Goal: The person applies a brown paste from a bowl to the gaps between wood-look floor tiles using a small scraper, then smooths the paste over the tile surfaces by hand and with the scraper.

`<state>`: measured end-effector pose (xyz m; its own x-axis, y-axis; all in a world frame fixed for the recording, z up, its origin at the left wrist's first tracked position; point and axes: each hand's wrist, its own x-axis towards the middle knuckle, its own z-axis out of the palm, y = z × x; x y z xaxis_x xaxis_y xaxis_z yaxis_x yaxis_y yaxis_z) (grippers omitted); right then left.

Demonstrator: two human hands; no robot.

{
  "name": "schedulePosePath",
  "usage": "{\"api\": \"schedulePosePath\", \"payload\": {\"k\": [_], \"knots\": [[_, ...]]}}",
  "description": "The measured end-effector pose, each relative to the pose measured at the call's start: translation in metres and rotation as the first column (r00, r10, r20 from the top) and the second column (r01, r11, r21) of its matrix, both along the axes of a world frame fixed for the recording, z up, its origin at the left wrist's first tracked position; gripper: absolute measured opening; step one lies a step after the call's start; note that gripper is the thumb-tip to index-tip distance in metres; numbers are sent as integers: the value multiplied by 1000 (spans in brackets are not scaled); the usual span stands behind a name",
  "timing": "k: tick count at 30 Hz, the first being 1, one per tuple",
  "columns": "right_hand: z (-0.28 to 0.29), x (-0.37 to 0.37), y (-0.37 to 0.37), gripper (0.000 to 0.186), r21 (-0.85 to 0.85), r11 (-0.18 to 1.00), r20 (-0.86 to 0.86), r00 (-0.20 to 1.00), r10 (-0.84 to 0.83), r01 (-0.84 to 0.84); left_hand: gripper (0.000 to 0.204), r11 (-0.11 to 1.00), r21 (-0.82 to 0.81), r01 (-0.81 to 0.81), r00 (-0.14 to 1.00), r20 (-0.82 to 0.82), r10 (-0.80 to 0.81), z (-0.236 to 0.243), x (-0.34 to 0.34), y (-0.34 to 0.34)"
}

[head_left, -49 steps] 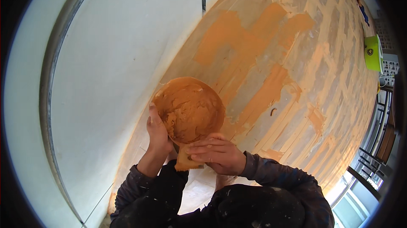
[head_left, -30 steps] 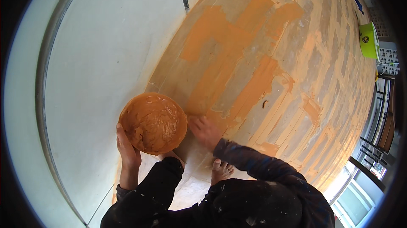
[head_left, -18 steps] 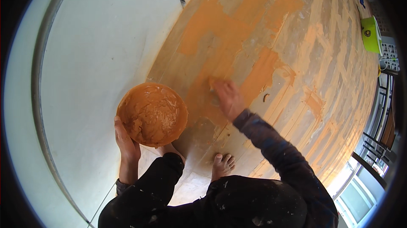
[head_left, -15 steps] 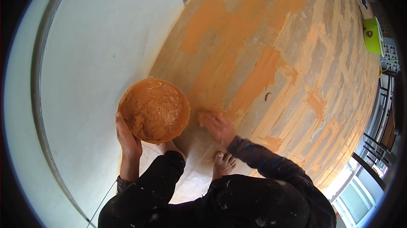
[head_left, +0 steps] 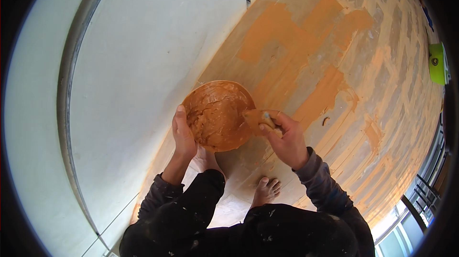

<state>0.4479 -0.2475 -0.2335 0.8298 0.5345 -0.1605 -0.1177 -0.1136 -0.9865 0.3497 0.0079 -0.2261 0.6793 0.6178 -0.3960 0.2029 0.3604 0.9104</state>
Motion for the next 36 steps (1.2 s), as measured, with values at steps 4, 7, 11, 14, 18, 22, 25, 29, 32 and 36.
{"api": "schedulePosePath", "payload": {"k": [4, 7, 11, 14, 18, 22, 25, 29, 32, 36], "knots": [[14, -2, 29, 26, -193, 966, 208, 955, 211, -172, 59, 977, 153, 148, 989, -22, -146, -5, 11, -7], [8, -7, 40, 35, -208, 945, 367, 875, 315, -252, 59, 956, 245, 159, 987, -47, -152, -2, 20, -14], [15, -10, 45, 33, -174, 919, 240, 890, 388, -353, 59, 980, 197, 29, 999, -27, -24, 7, 30, -26], [21, 6, 41, 31, -84, 882, 53, 882, 469, -464, 59, 989, 145, 27, 999, -38, -21, 6, 29, -29], [10, 24, 24, 29, 258, 777, -139, 774, 618, -574, 61, 993, 51, 108, 993, -62, -104, 6, 31, -29], [10, 64, -7, 27, 451, 867, -437, 795, 420, -211, 64, 978, -204, 42, 998, -37, -50, 1, 22, -16], [-16, 143, -22, 27, 323, 942, -337, 941, 31, 85, 62, 972, -234, 5, 996, -85, -26, 0, 13, -8], [-77, 298, -25, 19, -106, 918, 209, 911, -355, 382, 58, 978, -206, 43, 989, -129, -70, -8, 3, -2], [-60, 375, 22, 18, -261, 776, 623, 715, -319, 574, 55, 990, -142, 5, 971, -234, -39, -5, -15, 9], [-86, 460, 45, 18, -314, 693, 807, 567, -167, 650, 52, 987, -157, 41, 964, -252, -80, -6, -24, 13]]}}
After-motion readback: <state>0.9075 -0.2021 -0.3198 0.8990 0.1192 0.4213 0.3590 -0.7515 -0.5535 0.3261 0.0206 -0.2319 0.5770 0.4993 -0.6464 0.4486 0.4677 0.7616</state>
